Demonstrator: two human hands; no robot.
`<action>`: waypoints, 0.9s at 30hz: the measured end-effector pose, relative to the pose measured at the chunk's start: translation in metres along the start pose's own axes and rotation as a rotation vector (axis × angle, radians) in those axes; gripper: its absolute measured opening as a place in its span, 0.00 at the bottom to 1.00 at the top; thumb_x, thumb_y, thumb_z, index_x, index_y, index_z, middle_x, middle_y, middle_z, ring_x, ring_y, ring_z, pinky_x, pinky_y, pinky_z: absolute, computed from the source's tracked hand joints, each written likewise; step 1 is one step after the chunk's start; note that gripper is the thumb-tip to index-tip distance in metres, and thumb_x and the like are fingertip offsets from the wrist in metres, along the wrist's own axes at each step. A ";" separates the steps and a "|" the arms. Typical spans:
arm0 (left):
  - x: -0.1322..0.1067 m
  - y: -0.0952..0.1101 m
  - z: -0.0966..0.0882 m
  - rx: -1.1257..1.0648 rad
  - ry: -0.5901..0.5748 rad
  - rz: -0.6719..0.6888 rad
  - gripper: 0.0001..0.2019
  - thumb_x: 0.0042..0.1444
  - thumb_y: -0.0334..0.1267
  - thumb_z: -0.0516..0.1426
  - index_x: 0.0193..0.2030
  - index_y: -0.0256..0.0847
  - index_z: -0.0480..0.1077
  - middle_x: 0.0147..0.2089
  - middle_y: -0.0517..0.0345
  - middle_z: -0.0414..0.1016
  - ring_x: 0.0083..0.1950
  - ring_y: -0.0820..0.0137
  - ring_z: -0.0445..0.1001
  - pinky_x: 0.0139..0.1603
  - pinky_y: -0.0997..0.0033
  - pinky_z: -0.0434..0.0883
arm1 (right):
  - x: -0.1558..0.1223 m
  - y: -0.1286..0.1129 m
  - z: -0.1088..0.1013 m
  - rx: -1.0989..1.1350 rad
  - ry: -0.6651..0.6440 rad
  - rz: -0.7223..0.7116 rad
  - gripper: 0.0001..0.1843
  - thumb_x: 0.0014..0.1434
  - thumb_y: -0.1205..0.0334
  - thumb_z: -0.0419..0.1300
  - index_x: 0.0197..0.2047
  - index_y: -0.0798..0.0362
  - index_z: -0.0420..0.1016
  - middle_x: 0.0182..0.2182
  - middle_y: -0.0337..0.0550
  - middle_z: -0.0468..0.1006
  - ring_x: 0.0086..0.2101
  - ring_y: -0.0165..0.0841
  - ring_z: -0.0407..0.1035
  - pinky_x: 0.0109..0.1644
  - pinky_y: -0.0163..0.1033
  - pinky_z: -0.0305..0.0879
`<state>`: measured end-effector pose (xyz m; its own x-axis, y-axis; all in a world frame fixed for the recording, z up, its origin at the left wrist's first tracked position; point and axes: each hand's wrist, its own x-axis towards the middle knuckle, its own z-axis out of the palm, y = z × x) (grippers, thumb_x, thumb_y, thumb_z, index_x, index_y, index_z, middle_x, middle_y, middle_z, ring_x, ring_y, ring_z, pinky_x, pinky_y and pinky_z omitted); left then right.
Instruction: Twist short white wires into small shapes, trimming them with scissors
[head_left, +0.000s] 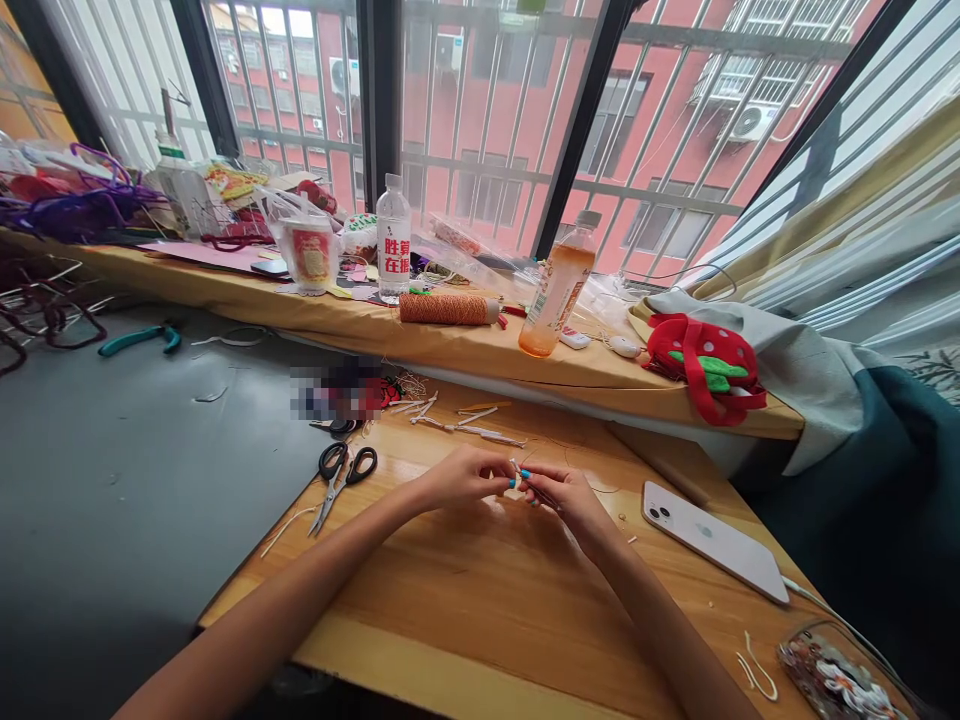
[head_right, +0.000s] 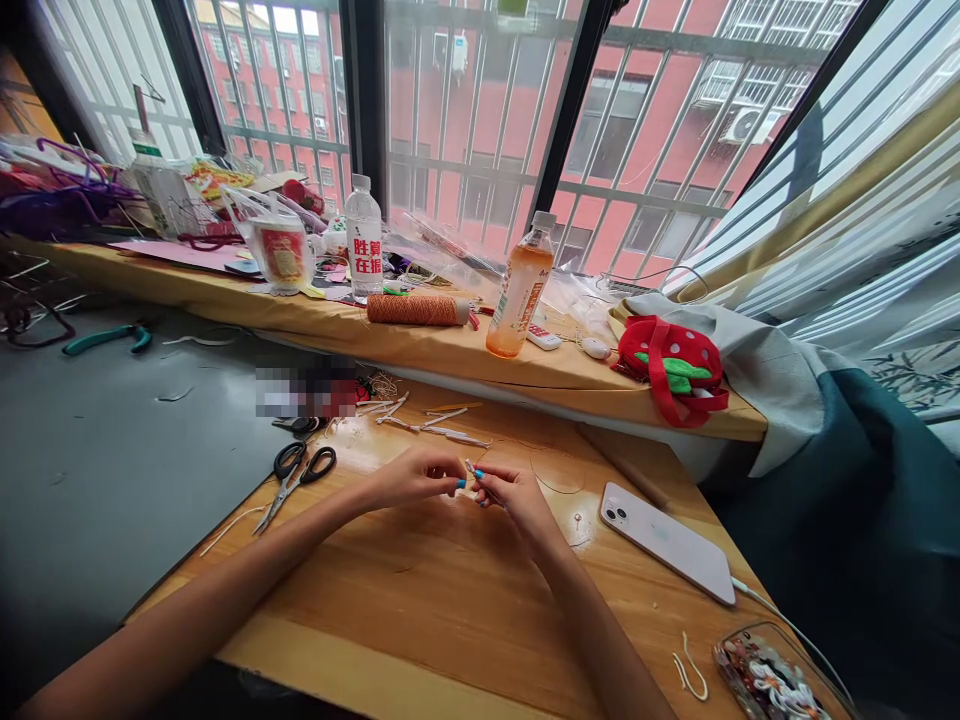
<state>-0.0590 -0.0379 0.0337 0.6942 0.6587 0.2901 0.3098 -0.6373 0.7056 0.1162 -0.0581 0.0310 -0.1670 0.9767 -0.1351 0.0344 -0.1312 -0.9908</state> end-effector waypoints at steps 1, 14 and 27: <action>0.000 -0.001 0.001 0.026 -0.012 0.015 0.11 0.53 0.36 0.48 0.35 0.37 0.69 0.26 0.61 0.69 0.25 0.78 0.63 0.25 0.82 0.57 | 0.000 0.001 0.001 -0.068 -0.005 -0.027 0.13 0.40 0.61 0.59 0.31 0.57 0.76 0.21 0.39 0.72 0.21 0.26 0.62 0.27 0.34 0.59; -0.011 0.004 0.001 1.076 0.155 0.519 0.11 0.57 0.31 0.42 0.36 0.36 0.65 0.39 0.56 0.68 0.32 0.75 0.65 0.29 0.74 0.59 | -0.008 0.003 0.016 -0.853 -0.086 -0.383 0.12 0.49 0.71 0.48 0.24 0.55 0.71 0.22 0.40 0.70 0.25 0.30 0.62 0.30 0.33 0.57; 0.001 -0.027 0.006 0.185 0.122 -0.049 0.12 0.53 0.34 0.47 0.33 0.38 0.71 0.25 0.61 0.71 0.27 0.77 0.66 0.29 0.81 0.60 | -0.014 0.003 0.013 -0.848 -0.281 -0.579 0.12 0.54 0.69 0.47 0.37 0.54 0.70 0.30 0.44 0.72 0.30 0.30 0.65 0.35 0.34 0.60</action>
<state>-0.0626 -0.0226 0.0116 0.5952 0.7269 0.3427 0.4628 -0.6587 0.5933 0.1063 -0.0746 0.0294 -0.5952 0.7640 0.2491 0.5341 0.6078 -0.5876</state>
